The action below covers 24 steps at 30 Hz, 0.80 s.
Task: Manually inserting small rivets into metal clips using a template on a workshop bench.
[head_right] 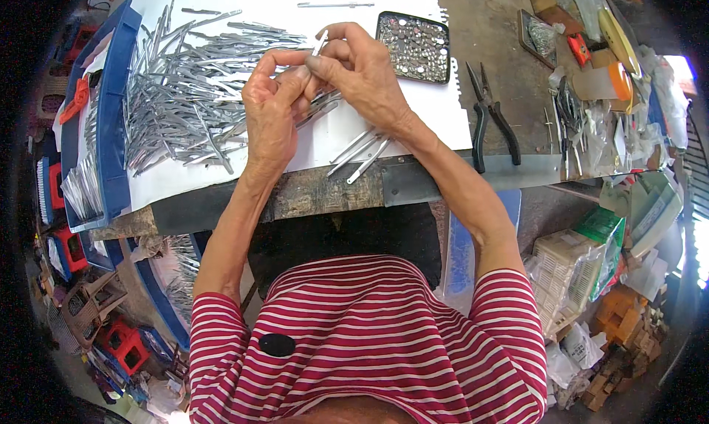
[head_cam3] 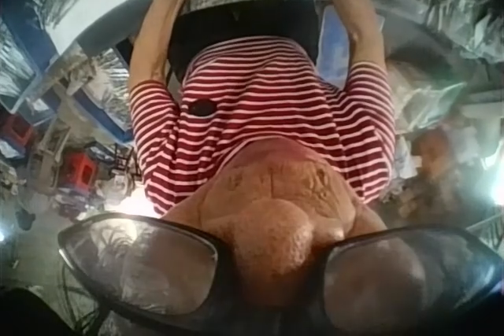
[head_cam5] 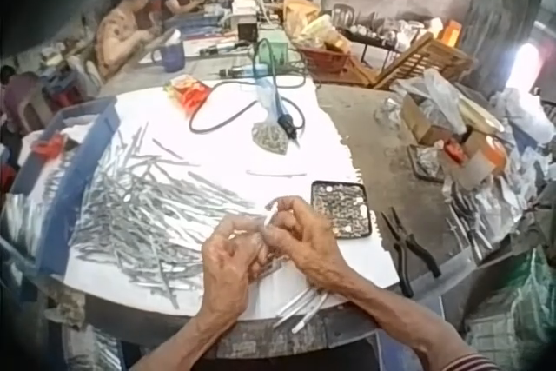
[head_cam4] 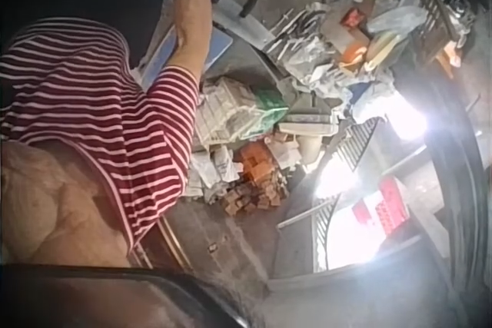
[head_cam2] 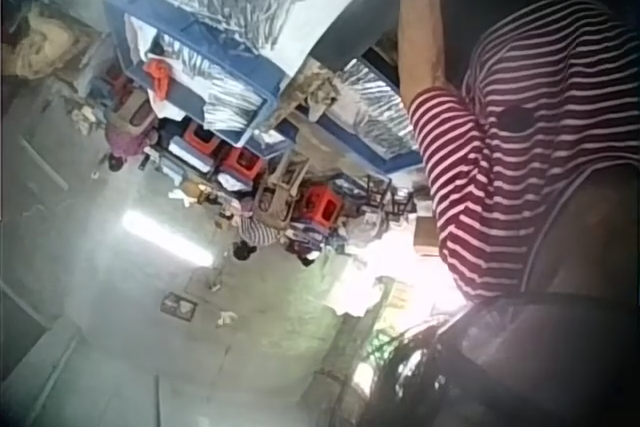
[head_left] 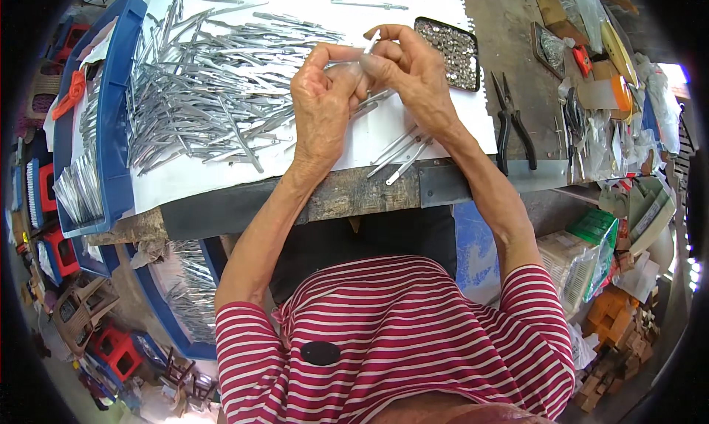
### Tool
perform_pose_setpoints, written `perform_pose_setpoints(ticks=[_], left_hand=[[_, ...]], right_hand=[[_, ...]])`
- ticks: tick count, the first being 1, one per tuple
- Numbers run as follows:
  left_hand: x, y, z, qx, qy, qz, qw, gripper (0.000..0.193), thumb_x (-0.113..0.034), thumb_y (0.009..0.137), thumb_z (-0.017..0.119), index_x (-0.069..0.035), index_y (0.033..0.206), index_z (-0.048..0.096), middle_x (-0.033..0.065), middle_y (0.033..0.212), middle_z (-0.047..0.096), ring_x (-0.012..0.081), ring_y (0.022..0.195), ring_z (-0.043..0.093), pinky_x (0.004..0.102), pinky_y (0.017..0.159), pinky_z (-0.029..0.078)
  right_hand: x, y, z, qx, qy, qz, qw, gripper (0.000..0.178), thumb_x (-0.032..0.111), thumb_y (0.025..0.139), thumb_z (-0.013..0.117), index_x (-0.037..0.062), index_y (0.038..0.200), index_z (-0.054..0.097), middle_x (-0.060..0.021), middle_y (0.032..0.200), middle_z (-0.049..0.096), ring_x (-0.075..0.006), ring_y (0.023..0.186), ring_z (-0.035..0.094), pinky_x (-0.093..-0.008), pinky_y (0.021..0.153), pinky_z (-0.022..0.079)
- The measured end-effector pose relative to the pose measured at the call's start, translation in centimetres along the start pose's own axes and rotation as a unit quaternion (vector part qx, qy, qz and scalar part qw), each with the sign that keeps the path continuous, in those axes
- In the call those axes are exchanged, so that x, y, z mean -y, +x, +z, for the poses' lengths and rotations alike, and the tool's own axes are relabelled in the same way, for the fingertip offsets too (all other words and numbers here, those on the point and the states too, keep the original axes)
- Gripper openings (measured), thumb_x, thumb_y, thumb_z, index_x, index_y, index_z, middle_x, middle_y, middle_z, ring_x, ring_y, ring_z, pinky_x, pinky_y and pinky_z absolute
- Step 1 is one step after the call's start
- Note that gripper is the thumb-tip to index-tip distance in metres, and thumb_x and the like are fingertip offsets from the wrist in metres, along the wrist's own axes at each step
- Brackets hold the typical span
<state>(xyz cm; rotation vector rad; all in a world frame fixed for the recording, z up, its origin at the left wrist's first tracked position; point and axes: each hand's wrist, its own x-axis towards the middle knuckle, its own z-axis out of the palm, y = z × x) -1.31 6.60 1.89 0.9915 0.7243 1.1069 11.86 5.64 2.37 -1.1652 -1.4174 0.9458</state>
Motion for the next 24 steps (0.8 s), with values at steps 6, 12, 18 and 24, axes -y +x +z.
perform_pose_setpoints(ticks=[6,12,18,24], left_hand=[[-0.09,0.25,-0.11,-0.013,-0.029,-0.018,0.999,0.011,-0.003,0.083,0.049,0.000,0.094,0.050,-0.0007,0.058,0.046,0.0011,0.045,0.030,0.0164,0.039,0.020],[-0.01,0.07,0.02,-0.015,0.013,-0.001,1.000,0.009,-0.002,0.081,0.047,0.000,0.089,0.050,-0.0026,0.053,0.046,0.0007,0.046,0.036,0.0155,0.039,0.026],[0.10,0.05,0.44,-0.026,0.045,-0.001,0.999,0.009,-0.003,0.081,0.049,0.001,0.089,0.051,-0.0024,0.053,0.046,0.0006,0.046,0.036,0.0160,0.041,0.027],[0.25,0.09,0.26,-0.014,0.018,-0.002,1.000,0.009,-0.004,0.081,0.049,0.000,0.089,0.050,-0.0026,0.053,0.046,0.0006,0.046,0.036,0.0161,0.040,0.026]], right_hand=[[-0.28,0.00,-0.43,-0.009,0.082,0.052,0.995,0.030,0.019,0.083,0.057,-0.0052,0.098,0.048,-0.0073,0.072,0.058,-0.0084,0.063,0.054,-0.0196,0.053,0.045],[-0.34,0.03,-0.17,-0.046,0.080,0.070,0.993,0.032,0.007,0.077,0.060,-0.0054,0.103,0.046,-0.0045,0.071,0.057,-0.0065,0.060,0.051,-0.0193,0.050,0.041],[-0.56,0.16,-0.28,-0.068,0.032,0.018,0.997,0.031,0.008,0.077,0.060,-0.0047,0.102,0.046,-0.0024,0.067,0.054,-0.0044,0.058,0.047,-0.0184,0.050,0.039],[-0.82,0.12,0.00,-0.061,-0.016,-0.012,0.998,0.033,0.006,0.076,0.062,-0.0042,0.102,0.045,-0.0027,0.066,0.054,-0.0053,0.059,0.048,-0.0190,0.053,0.041]])
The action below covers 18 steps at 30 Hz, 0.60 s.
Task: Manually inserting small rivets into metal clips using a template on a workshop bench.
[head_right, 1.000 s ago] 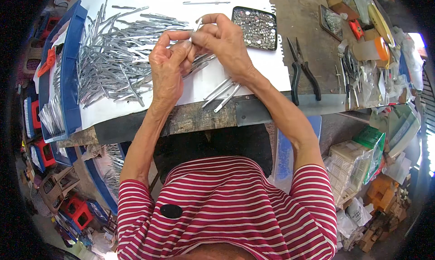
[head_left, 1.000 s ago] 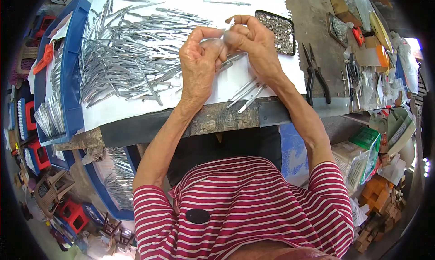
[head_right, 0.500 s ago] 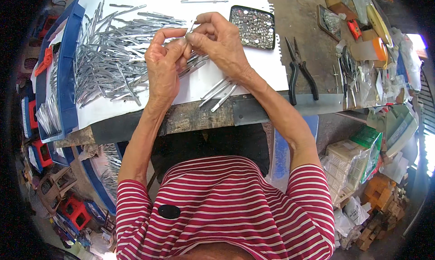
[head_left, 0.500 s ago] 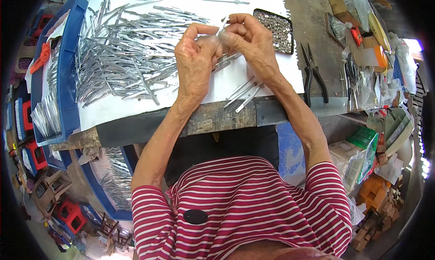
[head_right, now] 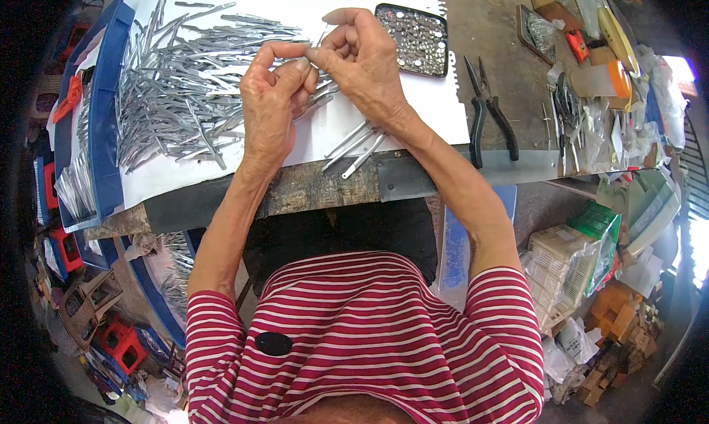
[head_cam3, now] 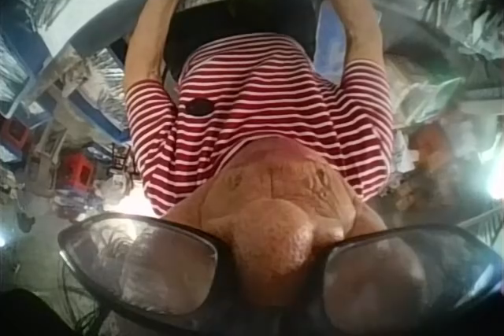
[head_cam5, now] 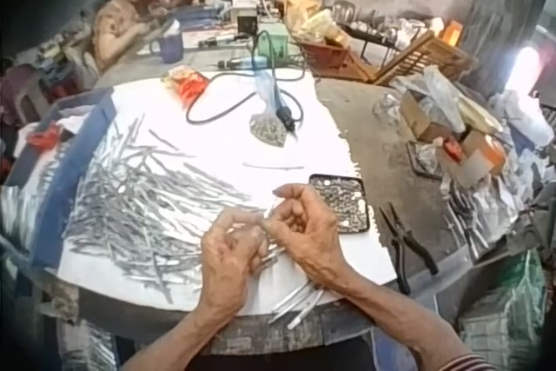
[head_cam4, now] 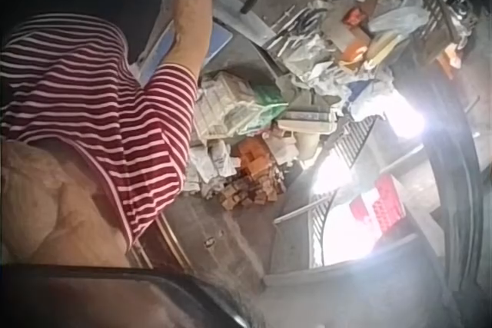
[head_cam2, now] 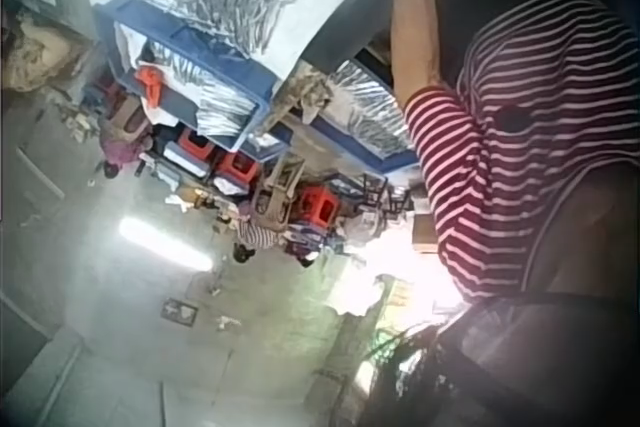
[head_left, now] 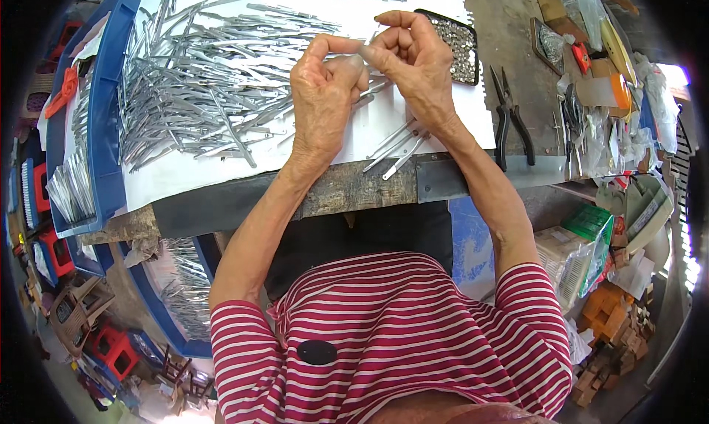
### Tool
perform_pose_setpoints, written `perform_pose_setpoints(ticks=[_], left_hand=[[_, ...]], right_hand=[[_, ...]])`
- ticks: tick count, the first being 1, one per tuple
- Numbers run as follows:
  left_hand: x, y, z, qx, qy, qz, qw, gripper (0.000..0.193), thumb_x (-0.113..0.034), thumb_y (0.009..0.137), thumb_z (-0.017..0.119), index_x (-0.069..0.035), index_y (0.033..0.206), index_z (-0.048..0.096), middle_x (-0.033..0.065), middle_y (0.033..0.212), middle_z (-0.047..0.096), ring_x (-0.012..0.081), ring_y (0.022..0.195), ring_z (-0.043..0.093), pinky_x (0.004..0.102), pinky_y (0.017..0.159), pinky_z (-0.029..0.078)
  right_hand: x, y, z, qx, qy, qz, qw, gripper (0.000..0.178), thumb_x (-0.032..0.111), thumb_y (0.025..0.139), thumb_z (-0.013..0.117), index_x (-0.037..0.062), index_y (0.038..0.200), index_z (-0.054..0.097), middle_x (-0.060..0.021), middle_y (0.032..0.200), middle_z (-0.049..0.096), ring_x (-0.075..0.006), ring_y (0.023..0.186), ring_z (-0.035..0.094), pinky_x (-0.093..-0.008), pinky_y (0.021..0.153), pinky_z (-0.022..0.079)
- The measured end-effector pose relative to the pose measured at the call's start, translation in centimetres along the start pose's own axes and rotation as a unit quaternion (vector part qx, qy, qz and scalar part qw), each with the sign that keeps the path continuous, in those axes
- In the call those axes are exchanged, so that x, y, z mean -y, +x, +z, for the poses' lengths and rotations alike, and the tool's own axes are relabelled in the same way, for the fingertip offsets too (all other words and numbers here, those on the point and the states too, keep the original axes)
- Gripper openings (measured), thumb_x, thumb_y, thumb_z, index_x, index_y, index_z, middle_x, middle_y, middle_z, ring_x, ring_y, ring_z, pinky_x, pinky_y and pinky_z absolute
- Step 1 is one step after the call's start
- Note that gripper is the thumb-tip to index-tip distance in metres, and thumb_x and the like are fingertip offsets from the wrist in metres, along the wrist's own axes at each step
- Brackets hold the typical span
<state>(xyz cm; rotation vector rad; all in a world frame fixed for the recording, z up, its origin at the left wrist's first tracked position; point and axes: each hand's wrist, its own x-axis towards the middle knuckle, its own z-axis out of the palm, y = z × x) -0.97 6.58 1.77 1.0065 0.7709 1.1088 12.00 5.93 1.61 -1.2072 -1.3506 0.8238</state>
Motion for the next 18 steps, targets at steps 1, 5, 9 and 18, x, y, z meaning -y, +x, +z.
perform_pose_setpoints(ticks=[1,5,9,18], left_hand=[[0.04,-0.01,-0.07,0.000,0.000,0.000,1.000,0.009,-0.004,0.081,0.049,0.000,0.089,0.050,-0.0026,0.053,0.046,0.0006,0.046,0.036,0.0161,0.040,0.026],[0.16,-0.03,-0.21,0.015,-0.017,-0.029,0.999,0.011,-0.005,0.083,0.050,0.000,0.093,0.049,0.0008,0.060,0.049,0.0017,0.047,0.035,0.0152,0.039,0.024],[-0.04,-0.11,0.02,0.025,-0.012,-0.030,0.999,0.012,-0.005,0.083,0.050,0.001,0.094,0.049,0.0009,0.061,0.049,0.0022,0.047,0.036,0.0154,0.040,0.025],[-0.04,-0.08,0.24,0.030,-0.009,-0.037,0.999,0.014,-0.007,0.084,0.050,0.001,0.095,0.048,0.0011,0.061,0.049,0.0026,0.048,0.036,0.0161,0.041,0.027]], right_hand=[[-0.07,0.01,0.01,0.002,-0.010,-0.006,1.000,0.033,0.005,0.076,0.062,-0.0041,0.103,0.045,-0.0028,0.066,0.054,-0.0056,0.059,0.048,-0.0192,0.053,0.041],[-0.05,-0.04,0.11,0.001,-0.019,-0.008,1.000,0.033,0.005,0.076,0.061,-0.0041,0.103,0.044,-0.0026,0.065,0.053,-0.0058,0.059,0.048,-0.0192,0.052,0.040],[0.15,-0.31,0.52,-0.019,-0.023,-0.010,1.000,0.028,0.005,0.080,0.056,-0.0030,0.104,0.043,-0.0012,0.061,0.050,-0.0057,0.056,0.046,-0.0196,0.049,0.038],[0.61,-0.31,0.20,-0.002,0.047,0.052,0.998,0.024,0.010,0.086,0.049,-0.0023,0.106,0.044,0.0002,0.058,0.046,-0.0054,0.055,0.044,-0.0199,0.048,0.035]])
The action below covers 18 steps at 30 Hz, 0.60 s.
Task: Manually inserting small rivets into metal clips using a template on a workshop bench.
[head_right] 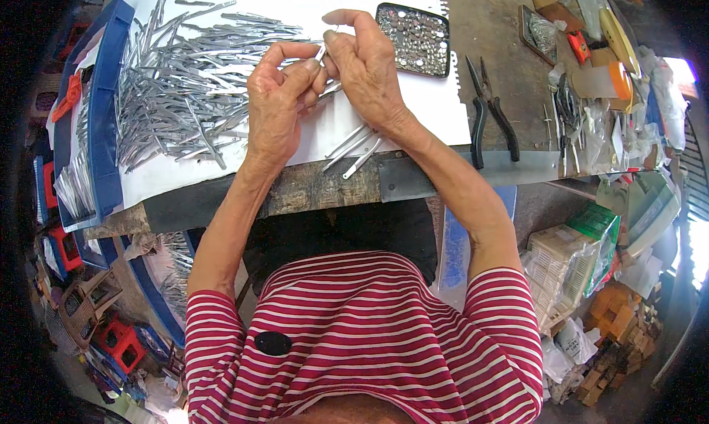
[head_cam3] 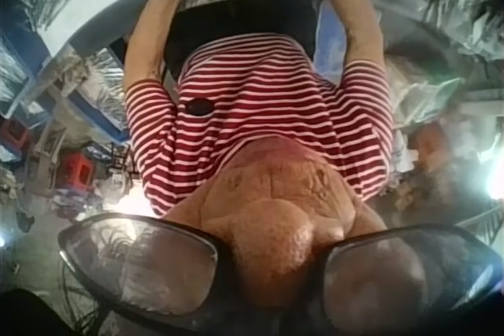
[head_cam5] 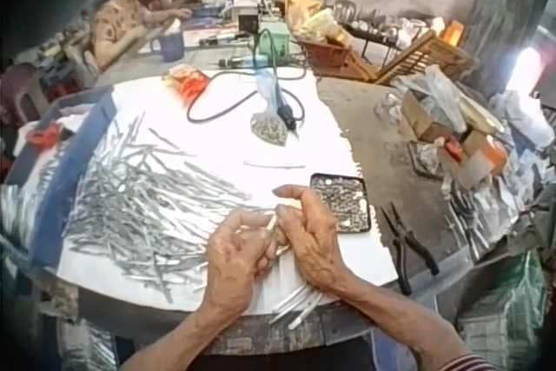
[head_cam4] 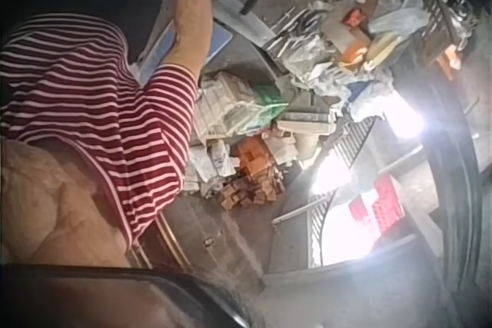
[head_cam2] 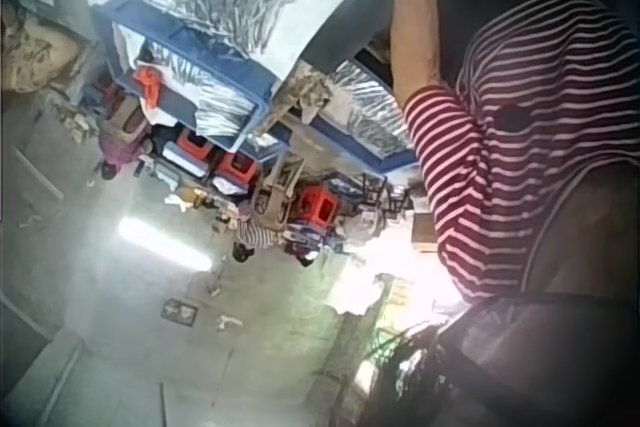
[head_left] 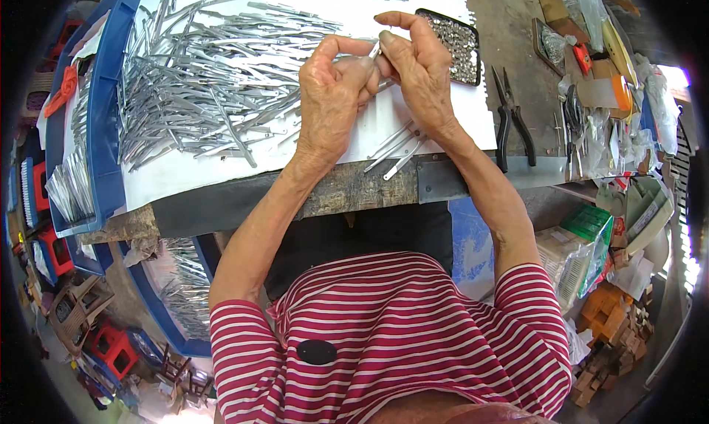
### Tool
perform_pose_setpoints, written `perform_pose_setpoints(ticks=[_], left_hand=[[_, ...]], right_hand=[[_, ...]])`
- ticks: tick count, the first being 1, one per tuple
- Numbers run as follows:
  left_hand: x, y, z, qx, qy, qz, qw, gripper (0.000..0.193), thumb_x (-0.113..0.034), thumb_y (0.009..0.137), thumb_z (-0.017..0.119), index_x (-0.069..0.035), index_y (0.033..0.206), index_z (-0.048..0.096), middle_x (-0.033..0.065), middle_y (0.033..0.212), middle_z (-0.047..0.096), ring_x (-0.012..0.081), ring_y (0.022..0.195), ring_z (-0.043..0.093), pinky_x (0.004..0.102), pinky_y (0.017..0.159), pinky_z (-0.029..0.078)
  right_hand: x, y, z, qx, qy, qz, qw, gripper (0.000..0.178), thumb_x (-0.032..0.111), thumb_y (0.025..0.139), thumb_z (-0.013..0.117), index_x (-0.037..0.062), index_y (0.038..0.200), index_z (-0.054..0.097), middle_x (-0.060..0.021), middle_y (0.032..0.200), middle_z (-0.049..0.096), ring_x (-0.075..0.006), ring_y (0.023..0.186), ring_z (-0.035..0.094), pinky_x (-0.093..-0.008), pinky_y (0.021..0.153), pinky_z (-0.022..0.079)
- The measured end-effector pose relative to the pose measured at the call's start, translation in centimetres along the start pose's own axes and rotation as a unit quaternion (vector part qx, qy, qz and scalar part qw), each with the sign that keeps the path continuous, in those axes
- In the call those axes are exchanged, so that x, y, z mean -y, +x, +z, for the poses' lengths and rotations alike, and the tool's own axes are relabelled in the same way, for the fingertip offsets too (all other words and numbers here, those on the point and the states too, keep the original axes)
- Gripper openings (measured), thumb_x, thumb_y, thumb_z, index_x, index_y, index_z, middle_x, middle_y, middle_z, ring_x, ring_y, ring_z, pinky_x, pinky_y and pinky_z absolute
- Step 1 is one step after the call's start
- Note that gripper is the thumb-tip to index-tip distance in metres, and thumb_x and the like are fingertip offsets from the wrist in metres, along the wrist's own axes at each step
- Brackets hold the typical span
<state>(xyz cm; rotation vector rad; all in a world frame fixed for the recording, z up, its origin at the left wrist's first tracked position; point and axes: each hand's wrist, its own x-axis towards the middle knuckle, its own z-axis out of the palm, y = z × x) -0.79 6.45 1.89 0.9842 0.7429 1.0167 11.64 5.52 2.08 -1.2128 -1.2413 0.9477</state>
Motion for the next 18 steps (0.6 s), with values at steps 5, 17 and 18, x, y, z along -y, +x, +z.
perform_pose_setpoints(ticks=[5,17,18], left_hand=[[-0.03,0.05,-0.27,-0.005,-0.006,0.004,1.000,0.013,-0.006,0.084,0.049,0.001,0.095,0.048,0.0016,0.061,0.050,0.0019,0.046,0.034,0.0157,0.040,0.025],[0.04,0.04,-0.11,-0.001,0.001,0.003,1.000,0.013,-0.007,0.083,0.050,0.000,0.094,0.049,0.0033,0.063,0.053,0.0016,0.045,0.035,0.0154,0.039,0.025],[0.06,0.04,-0.09,0.000,0.006,0.001,1.000,0.013,-0.007,0.083,0.050,-0.001,0.094,0.049,0.0032,0.063,0.053,0.0017,0.045,0.036,0.0153,0.039,0.025]], right_hand=[[-0.41,0.14,-0.07,-0.014,-0.054,-0.054,0.997,0.030,0.011,0.084,0.053,-0.0033,0.108,0.044,-0.0008,0.060,0.048,-0.0055,0.057,0.045,-0.0203,0.050,0.037],[0.00,0.28,-0.84,0.016,-0.010,0.002,1.000,0.037,0.008,0.077,0.060,-0.0050,0.108,0.044,-0.0012,0.066,0.052,-0.0051,0.059,0.047,-0.0189,0.052,0.038],[0.07,0.20,-0.82,0.011,-0.003,0.012,1.000,0.035,0.009,0.078,0.059,-0.0046,0.107,0.045,-0.0010,0.065,0.052,-0.0052,0.059,0.047,-0.0189,0.052,0.038]])
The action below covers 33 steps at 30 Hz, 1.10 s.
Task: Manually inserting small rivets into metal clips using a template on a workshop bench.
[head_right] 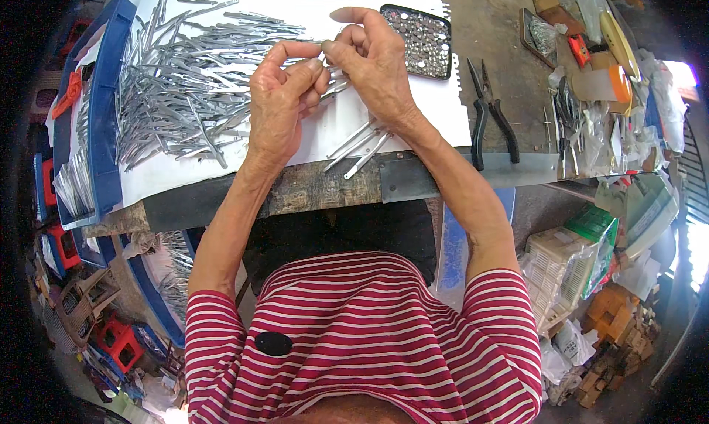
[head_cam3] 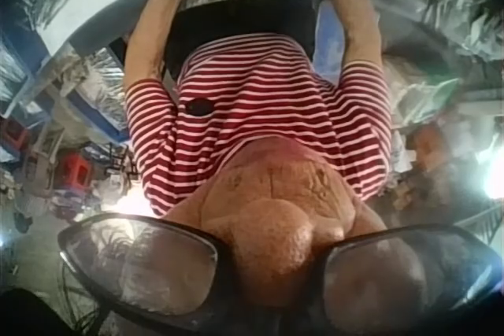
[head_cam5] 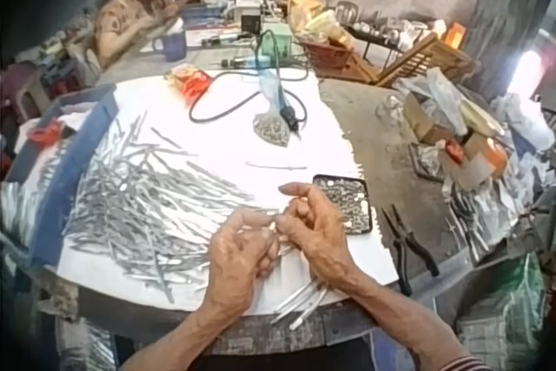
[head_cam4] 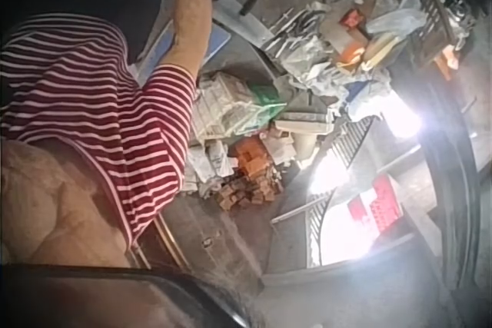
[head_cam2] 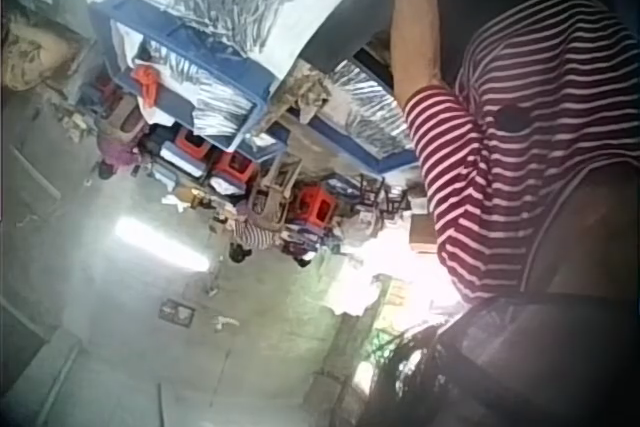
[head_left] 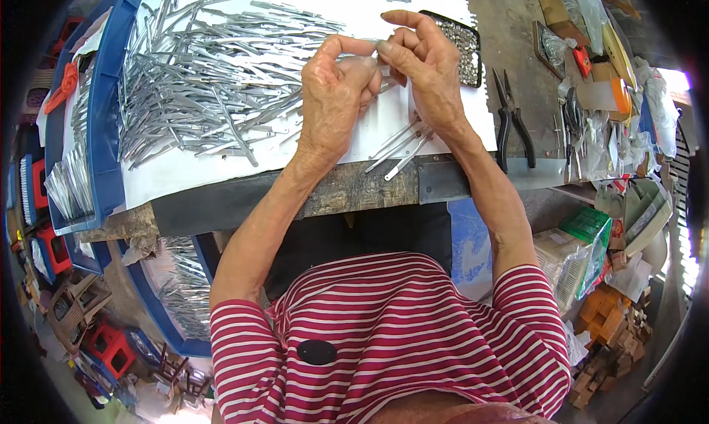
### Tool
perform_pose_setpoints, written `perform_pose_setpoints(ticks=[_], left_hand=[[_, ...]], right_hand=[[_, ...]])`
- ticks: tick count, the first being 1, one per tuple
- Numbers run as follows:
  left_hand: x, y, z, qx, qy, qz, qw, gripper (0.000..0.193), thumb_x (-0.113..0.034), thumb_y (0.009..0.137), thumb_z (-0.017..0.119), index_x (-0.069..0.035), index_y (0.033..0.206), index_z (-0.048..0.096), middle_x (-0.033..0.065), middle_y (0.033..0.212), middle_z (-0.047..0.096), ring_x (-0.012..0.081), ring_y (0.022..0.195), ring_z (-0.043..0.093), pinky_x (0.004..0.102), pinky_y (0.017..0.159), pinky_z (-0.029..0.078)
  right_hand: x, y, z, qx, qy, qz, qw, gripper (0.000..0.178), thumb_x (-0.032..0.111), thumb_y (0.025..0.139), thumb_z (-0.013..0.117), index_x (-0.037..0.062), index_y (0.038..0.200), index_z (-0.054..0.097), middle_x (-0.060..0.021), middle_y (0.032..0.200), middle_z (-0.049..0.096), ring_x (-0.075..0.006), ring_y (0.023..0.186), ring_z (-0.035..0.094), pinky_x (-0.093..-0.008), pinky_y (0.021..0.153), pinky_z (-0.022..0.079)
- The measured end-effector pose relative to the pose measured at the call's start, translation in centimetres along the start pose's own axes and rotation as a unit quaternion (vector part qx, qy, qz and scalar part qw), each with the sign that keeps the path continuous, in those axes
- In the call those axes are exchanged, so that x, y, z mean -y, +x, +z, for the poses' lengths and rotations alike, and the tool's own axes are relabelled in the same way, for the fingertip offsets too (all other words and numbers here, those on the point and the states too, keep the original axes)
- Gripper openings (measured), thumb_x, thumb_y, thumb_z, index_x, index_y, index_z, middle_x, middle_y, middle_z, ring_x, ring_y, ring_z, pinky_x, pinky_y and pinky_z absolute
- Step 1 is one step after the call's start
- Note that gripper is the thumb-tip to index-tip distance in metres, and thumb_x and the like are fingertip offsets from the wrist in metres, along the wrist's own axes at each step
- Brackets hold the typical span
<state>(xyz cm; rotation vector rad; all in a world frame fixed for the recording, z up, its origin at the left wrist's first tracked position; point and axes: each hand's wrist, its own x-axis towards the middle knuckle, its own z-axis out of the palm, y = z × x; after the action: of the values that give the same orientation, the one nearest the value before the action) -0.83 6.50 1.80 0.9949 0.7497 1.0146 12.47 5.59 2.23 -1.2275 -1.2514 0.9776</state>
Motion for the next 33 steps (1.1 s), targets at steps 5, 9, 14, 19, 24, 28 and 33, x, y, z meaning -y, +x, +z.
perform_pose_setpoints(ticks=[5,9,14,19,24,28,33], left_hand=[[-0.01,-0.01,-0.05,0.000,0.001,-0.012,1.000,0.012,-0.007,0.083,0.050,-0.001,0.094,0.049,0.0026,0.062,0.054,0.0017,0.046,0.038,0.0151,0.039,0.026],[-0.01,0.02,-0.11,-0.004,0.007,-0.013,1.000,0.012,-0.007,0.083,0.050,-0.001,0.093,0.049,0.0026,0.062,0.053,0.0019,0.046,0.038,0.0152,0.039,0.026],[0.11,0.11,-0.20,0.000,0.002,-0.009,1.000,0.011,-0.006,0.083,0.050,-0.001,0.092,0.049,0.0028,0.061,0.053,0.0020,0.045,0.037,0.0153,0.039,0.025],[0.04,0.08,-0.23,0.009,0.000,-0.008,1.000,0.011,-0.006,0.082,0.050,-0.001,0.092,0.049,0.0030,0.061,0.053,0.0019,0.045,0.036,0.0154,0.038,0.025],[-0.21,0.01,-0.09,0.007,0.003,-0.017,1.000,0.012,-0.006,0.082,0.050,0.000,0.093,0.048,0.0033,0.061,0.053,0.0018,0.044,0.035,0.0155,0.038,0.024],[-0.26,0.02,-0.17,0.006,0.010,-0.020,1.000,0.012,-0.006,0.082,0.050,0.000,0.093,0.049,0.0033,0.060,0.053,0.0019,0.044,0.036,0.0154,0.038,0.024],[-0.34,-0.02,-0.13,0.008,0.011,-0.026,1.000,0.013,-0.006,0.082,0.051,0.000,0.094,0.049,0.0030,0.060,0.053,0.0020,0.045,0.037,0.0153,0.039,0.025]], right_hand=[[-0.08,0.05,0.14,-0.001,0.005,0.014,1.000,0.029,0.012,0.080,0.056,-0.0033,0.104,0.048,-0.0008,0.064,0.052,-0.0059,0.058,0.047,-0.0197,0.052,0.038],[-0.12,0.17,0.21,-0.017,-0.040,-0.018,0.999,0.028,0.011,0.080,0.057,-0.0030,0.102,0.050,-0.0008,0.066,0.052,-0.0062,0.058,0.047,-0.0203,0.052,0.037],[-0.27,0.32,-0.36,0.009,-0.054,-0.025,0.998,0.029,0.011,0.078,0.060,-0.0024,0.102,0.051,-0.0004,0.067,0.051,-0.0049,0.059,0.046,-0.0190,0.051,0.036],[-0.27,0.35,-0.39,0.025,-0.021,-0.003,0.999,0.028,0.009,0.077,0.060,-0.0011,0.101,0.052,0.0012,0.063,0.049,-0.0041,0.054,0.045,-0.0185,0.046,0.036],[-0.38,0.26,-0.33,0.018,-0.014,-0.004,1.000,0.026,0.008,0.078,0.058,-0.0011,0.101,0.052,0.0011,0.060,0.049,-0.0042,0.053,0.045,-0.0189,0.045,0.036],[0.04,0.13,-0.16,0.016,-0.029,-0.002,0.999,0.024,0.007,0.079,0.057,-0.0015,0.101,0.052,0.0006,0.061,0.051,-0.0040,0.054,0.045,-0.0191,0.047,0.035],[-0.01,0.12,-0.19,0.012,-0.041,-0.010,0.999,0.023,0.007,0.079,0.056,-0.0017,0.100,0.052,0.0006,0.061,0.051,-0.0041,0.055,0.045,-0.0191,0.048,0.035]])
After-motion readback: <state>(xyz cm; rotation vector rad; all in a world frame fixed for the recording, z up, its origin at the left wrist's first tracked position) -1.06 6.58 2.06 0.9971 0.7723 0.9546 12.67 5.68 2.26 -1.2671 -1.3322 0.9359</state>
